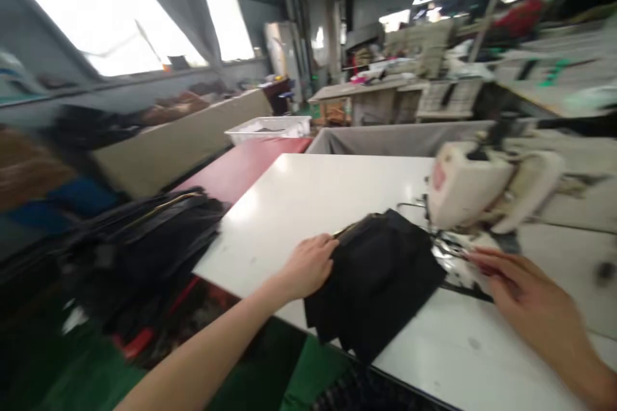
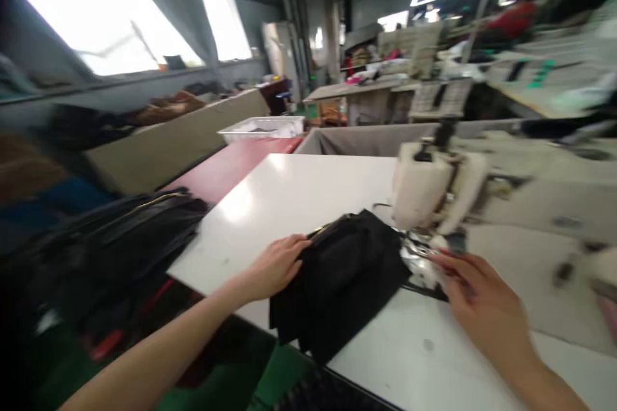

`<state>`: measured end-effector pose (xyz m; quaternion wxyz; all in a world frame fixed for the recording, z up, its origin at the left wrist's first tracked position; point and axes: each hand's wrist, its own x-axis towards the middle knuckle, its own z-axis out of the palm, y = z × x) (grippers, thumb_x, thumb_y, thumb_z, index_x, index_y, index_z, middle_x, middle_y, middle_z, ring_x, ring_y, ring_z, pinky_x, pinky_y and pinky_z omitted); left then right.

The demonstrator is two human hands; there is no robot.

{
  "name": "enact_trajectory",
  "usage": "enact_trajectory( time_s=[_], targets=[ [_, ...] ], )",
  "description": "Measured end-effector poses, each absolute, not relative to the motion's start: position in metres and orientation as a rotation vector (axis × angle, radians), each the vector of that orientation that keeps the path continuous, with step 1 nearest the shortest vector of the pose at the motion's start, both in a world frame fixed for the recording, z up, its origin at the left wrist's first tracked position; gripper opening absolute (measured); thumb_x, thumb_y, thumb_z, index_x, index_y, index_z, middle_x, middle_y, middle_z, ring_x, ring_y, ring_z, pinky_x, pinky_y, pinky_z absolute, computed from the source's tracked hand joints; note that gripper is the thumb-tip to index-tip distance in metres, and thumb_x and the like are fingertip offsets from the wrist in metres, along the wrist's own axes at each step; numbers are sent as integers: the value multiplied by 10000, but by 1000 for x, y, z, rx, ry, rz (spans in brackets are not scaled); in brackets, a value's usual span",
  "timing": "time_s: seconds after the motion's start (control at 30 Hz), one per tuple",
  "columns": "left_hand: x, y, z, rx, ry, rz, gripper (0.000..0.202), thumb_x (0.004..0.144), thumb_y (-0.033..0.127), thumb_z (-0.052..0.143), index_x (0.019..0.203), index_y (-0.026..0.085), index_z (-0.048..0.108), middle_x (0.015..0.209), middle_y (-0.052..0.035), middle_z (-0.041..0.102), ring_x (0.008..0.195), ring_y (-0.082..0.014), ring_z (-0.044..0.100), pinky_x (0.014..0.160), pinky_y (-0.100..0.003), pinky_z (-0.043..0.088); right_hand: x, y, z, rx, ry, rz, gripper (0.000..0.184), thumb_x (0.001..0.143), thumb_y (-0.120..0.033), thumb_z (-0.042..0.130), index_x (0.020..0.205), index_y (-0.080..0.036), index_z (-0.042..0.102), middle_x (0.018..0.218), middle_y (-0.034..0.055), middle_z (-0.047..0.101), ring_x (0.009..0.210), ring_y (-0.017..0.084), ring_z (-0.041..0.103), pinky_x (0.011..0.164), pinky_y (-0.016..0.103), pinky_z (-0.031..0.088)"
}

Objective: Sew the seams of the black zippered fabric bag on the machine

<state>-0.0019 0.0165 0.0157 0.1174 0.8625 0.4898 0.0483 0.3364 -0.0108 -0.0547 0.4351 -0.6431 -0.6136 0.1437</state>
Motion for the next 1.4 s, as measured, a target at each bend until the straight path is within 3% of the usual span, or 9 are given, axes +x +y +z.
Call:
enact_trajectory(
  time_s=[0.13, 0.23, 0.33, 0.5, 0.77, 0.97, 1.1, 1.3, 1.4],
  targets=[
    [11, 31, 31, 2563, 1377, 138, 311, 938, 280, 479, 1231, 200, 548, 1310, -104, 548, 1219, -290, 505, 1052, -512, 381, 334, -34, -38, -1541, -1114, 821, 378, 807, -432, 568, 1138, -249, 586, 1220, 97, 641, 1063, 260, 652, 941, 470, 526],
    [39, 24, 20, 2501, 1156, 253, 390, 916, 356, 543, 1285, 255, 468, 1336, -58, 510, 1231, -230, 476, 1058, -410, 401, 313, -54, -21, -1326, -495, 1477, 502, 723, -351, 709, 1183, -188, 592, 1274, 132, 619, 1156, 289, 614, 1019, 471, 494],
    [78, 13, 2, 2522, 1031, 182, 526, 784, 422, 695, 1217, 208, 486, 1270, -83, 522, 1140, -273, 499, 1006, -450, 437, 290, -71, -14, -1154, -251, 1710, 498, 701, -250, 728, 1181, -170, 617, 1278, 127, 625, 1186, 296, 595, 1036, 469, 482],
    [115, 15, -1, 2624, 1160, -45, 222, 756, 287, 604, 933, 175, 532, 979, -82, 541, 899, -290, 518, 738, -444, 505, 273, -73, -23, -1111, -370, 1795, 439, 743, -235, 664, 1180, -191, 650, 1300, 98, 616, 1243, 278, 546, 1042, 462, 461],
    [119, 41, 0, 2633, 1139, -63, 43, 791, 181, 470, 825, 188, 496, 880, -54, 519, 747, -213, 551, 623, -328, 441, 271, -72, -23, -1165, -274, 1601, 463, 725, -249, 687, 1184, -227, 634, 1318, 78, 597, 1236, 263, 545, 1043, 440, 458],
    [120, 45, 3, 2378, 1163, 44, 147, 802, 102, 419, 694, 198, 396, 703, -1, 505, 652, -158, 524, 600, -283, 370, 234, -76, -17, -1033, -180, 1923, 417, 738, -201, 601, 1154, -176, 601, 1083, 73, 660, 938, 220, 665, 754, 363, 587],
    [127, 49, 10, 2354, 1069, 84, 214, 849, 371, 570, 842, 203, 439, 724, 20, 529, 620, -154, 496, 577, -277, 354, 227, -76, -23, -1157, -447, 1847, 434, 849, -359, 553, 1249, -190, 523, 867, 39, 674, 669, 180, 660, 492, 250, 493],
    [149, 62, -7, 2428, 953, 250, 216, 721, 270, 635, 737, 187, 437, 761, 0, 472, 656, -149, 431, 607, -280, 330, 233, -75, -30, -1197, -671, 1635, 381, 850, -254, 564, 1228, -210, 551, 1122, 56, 660, 1033, 221, 616, 944, 377, 487],
    [144, 70, -11, 2351, 889, 274, 164, 730, 207, 591, 672, 175, 441, 717, 10, 465, 634, -128, 426, 597, -264, 323, 241, -73, -29, -1097, -449, 1642, 465, 834, -287, 603, 1285, -222, 507, 1207, 68, 631, 1094, 222, 603, 1029, 422, 444]
  ],
)
